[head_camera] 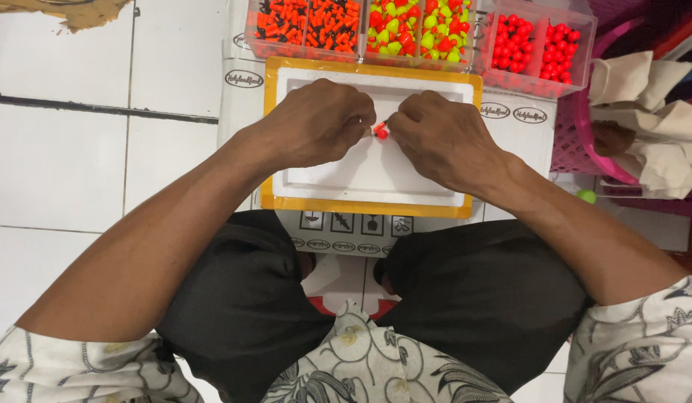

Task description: The person sits on the floor and assembles small fishing lures by hand. They pick up red plastic beads and black hooks from a white tray, attach the beads to the hooks, and place the completed lures into a clear plastic container.

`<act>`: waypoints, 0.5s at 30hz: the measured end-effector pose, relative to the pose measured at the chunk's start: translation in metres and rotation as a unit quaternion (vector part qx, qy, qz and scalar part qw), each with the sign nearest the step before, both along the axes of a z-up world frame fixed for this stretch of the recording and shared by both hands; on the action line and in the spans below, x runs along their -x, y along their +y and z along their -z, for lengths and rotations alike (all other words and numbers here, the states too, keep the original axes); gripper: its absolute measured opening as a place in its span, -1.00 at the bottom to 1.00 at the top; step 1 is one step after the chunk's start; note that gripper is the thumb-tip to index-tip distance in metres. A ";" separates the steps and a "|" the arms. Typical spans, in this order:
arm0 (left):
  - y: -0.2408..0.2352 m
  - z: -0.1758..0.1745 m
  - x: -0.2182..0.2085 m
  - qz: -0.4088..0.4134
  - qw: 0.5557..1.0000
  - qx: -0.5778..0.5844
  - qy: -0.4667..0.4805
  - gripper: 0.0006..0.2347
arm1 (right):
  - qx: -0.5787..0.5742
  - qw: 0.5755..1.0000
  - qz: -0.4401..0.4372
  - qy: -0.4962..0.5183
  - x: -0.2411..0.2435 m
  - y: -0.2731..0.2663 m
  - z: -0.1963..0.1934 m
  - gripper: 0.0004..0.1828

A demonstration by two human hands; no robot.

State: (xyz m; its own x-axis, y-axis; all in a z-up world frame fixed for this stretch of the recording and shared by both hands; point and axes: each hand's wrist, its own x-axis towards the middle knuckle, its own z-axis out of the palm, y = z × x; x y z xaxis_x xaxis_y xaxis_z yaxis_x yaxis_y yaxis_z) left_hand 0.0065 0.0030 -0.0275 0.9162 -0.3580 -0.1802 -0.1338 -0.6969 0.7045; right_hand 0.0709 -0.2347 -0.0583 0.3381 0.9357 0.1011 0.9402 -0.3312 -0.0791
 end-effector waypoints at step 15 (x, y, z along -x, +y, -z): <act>-0.003 -0.007 0.003 0.002 1.000 0.009 0.004 -0.84 | -0.065 0.997 -0.044 0.016 0.004 0.007 0.004 -0.93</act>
State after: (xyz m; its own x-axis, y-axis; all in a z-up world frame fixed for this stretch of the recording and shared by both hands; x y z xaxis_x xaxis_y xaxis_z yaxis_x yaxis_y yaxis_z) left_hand 0.0039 0.0001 -0.0208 0.9132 -0.3651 -0.1809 -0.1308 -0.6833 0.7183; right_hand 0.0669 -0.2280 -0.0618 0.2612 0.9412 0.2143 0.9612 -0.2332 -0.1475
